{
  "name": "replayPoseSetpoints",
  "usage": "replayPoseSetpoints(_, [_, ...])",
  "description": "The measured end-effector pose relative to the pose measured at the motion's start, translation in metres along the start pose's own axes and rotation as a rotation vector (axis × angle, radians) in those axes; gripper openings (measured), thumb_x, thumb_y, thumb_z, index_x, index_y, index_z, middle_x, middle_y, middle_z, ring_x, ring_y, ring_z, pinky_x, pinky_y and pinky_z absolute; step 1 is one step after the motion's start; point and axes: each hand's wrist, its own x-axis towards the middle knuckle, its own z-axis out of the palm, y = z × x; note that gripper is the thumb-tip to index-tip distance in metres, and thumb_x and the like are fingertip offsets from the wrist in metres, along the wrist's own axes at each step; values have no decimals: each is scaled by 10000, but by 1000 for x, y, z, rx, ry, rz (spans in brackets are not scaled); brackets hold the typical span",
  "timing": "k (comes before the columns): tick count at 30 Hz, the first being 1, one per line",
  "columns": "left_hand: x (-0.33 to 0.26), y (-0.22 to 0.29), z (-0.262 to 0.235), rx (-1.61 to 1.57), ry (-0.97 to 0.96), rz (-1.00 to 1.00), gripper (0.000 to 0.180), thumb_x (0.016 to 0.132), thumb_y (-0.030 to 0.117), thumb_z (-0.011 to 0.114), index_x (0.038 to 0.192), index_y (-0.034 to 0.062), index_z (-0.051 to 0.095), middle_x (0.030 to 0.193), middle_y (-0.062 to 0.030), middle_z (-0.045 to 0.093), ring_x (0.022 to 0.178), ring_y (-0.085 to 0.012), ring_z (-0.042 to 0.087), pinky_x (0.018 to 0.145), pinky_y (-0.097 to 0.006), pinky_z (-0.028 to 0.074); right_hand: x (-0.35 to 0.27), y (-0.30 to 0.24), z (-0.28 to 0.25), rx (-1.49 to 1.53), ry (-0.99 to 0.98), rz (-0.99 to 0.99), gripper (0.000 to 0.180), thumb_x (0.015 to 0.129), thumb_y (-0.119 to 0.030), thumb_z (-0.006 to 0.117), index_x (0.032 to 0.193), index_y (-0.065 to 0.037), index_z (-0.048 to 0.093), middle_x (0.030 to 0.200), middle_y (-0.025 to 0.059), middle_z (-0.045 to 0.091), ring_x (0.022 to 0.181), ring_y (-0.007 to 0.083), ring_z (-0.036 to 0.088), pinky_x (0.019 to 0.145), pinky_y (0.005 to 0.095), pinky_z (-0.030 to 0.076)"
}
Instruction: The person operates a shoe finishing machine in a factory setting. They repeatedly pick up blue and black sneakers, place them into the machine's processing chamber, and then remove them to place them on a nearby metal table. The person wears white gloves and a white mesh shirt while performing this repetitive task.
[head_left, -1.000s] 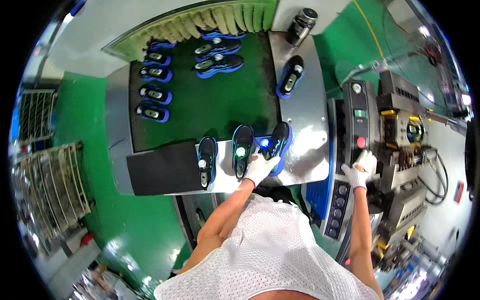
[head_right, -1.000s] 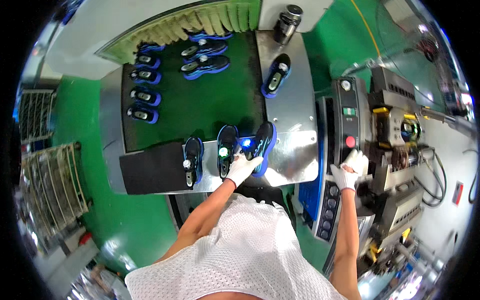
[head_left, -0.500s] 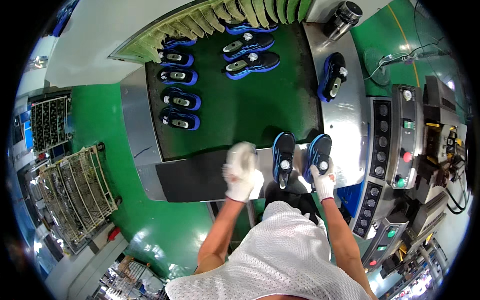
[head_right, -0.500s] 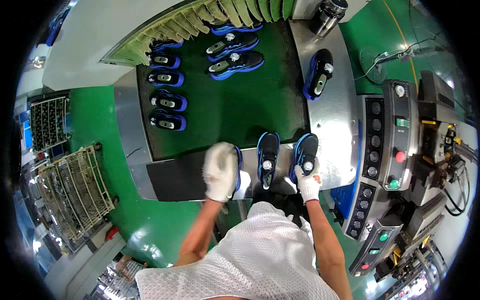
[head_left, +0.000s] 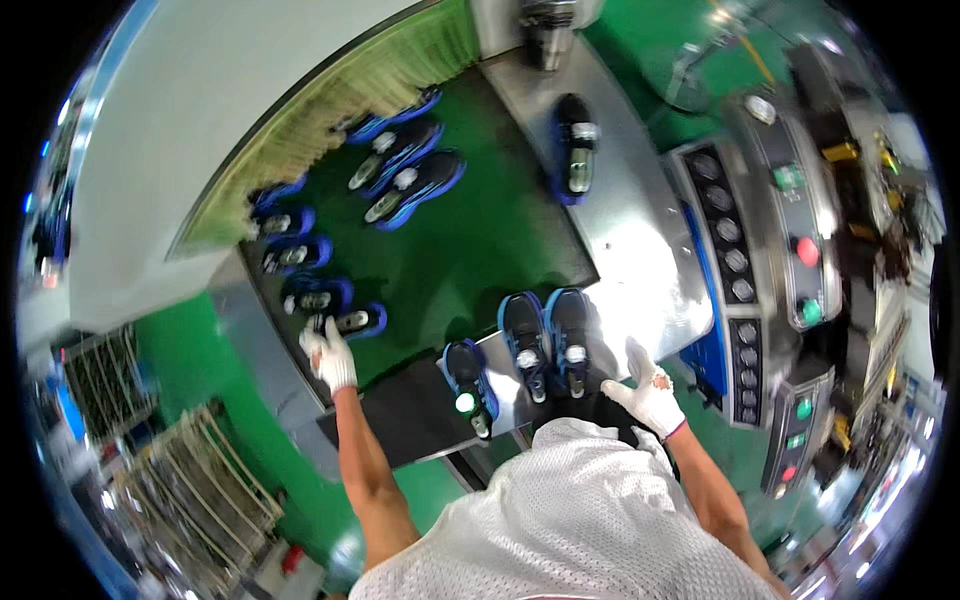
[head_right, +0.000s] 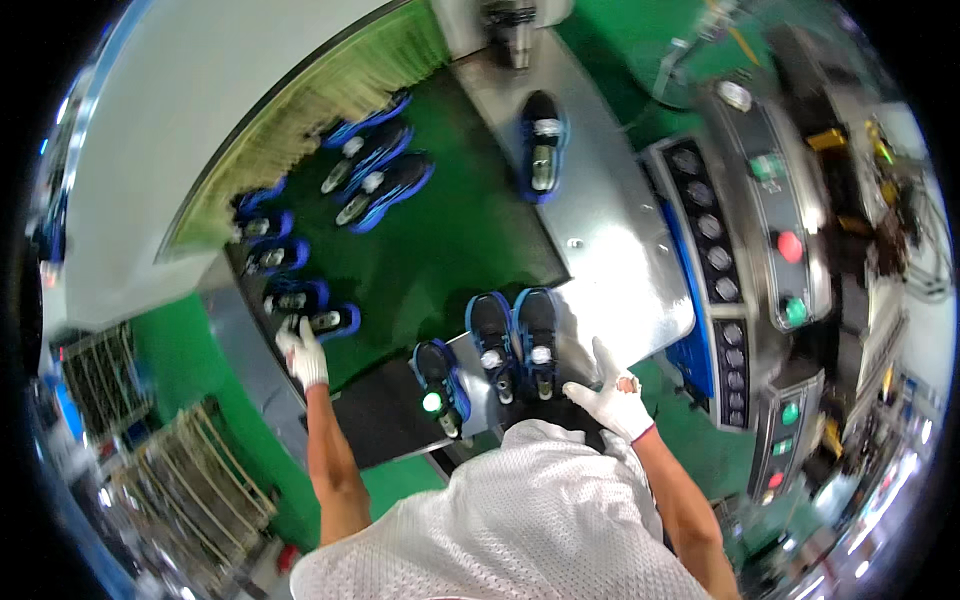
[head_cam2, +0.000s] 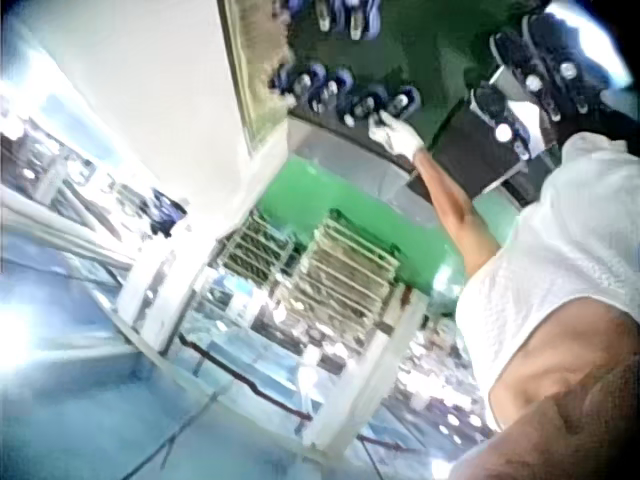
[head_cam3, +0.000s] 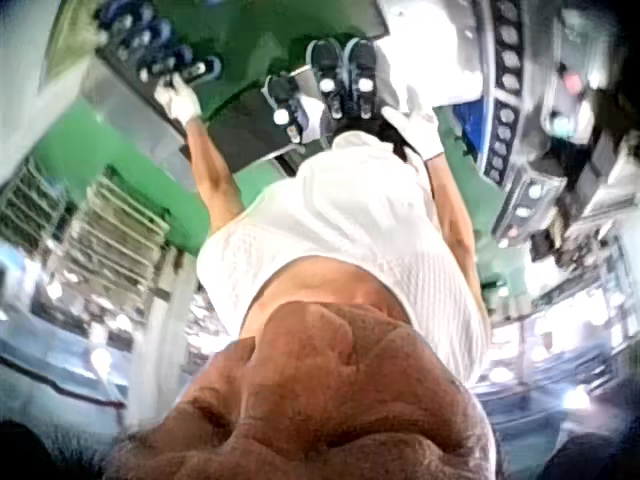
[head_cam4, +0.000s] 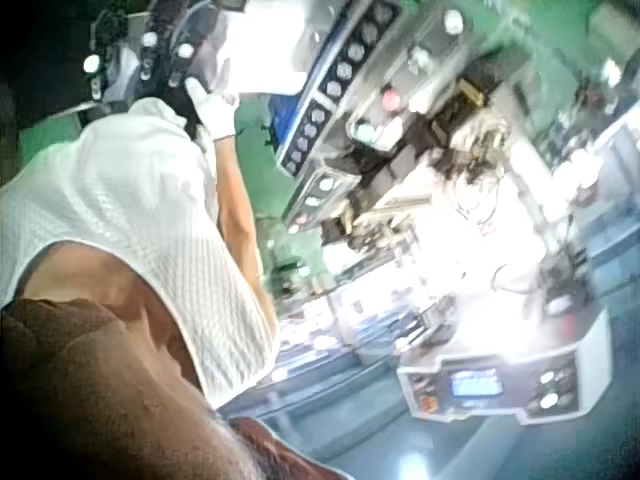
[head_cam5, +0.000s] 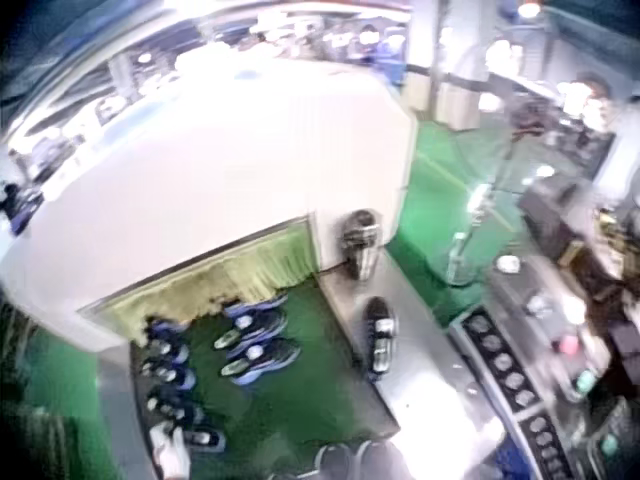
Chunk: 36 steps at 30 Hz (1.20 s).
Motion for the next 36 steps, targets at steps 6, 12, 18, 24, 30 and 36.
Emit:
replayPoseSetpoints(6, [-86,230,-90,-575,-374,227,288,921,50,746,1144,-48,592,1120,-118,569,1003,-217,619,921,-354,522,-68,-66,-51,63,150,-367,933,806,-377,822,1509,73,406,1510,302,482,1423,385,478,1195,423,371])
replayPoseSetpoints(12, [-209,462,-113,-739,-715,1273,283,793,55,852,1035,24,709,1039,-136,656,935,-278,669,856,-376,557,-72,-32,-75,-66,677,-477,669,844,-184,690,1434,35,463,1456,303,504,1310,458,529,1117,487,436])
replayPoseSetpoints(18, [-367,634,-182,-994,-831,1798,702,751,10,863,1388,25,568,1273,-157,625,1021,-247,692,902,-338,573,-271,80,-220,593,555,-63,622,854,-380,782,1350,-37,626,1283,161,675,1144,209,644,1010,357,500])
replayPoseSetpoints(24, [-498,725,-195,-1234,-1168,1415,645,930,-96,593,1531,14,385,1499,-160,470,1325,-266,552,1117,-409,471,-340,227,-162,1634,1007,-556,537,883,-141,775,1348,37,571,1164,74,695,958,140,667,858,331,565])
replayPoseSetpoints(30, [-575,783,-152,-1055,-1321,1334,624,969,-1,645,1534,-5,380,1500,-178,494,1369,-272,531,1085,-386,494,-365,285,-153,1762,1240,-882,553,926,-155,681,1363,142,516,1257,232,682,1082,304,714,964,423,590])
replayPoseSetpoints(36, [-620,844,-129,-986,-1318,1421,594,977,118,683,1498,-16,431,1475,-183,541,1323,-256,582,1094,-371,474,-393,270,-188,1825,1349,-912,676,895,-298,755,1365,129,524,1223,254,686,1044,324,725,911,434,615])
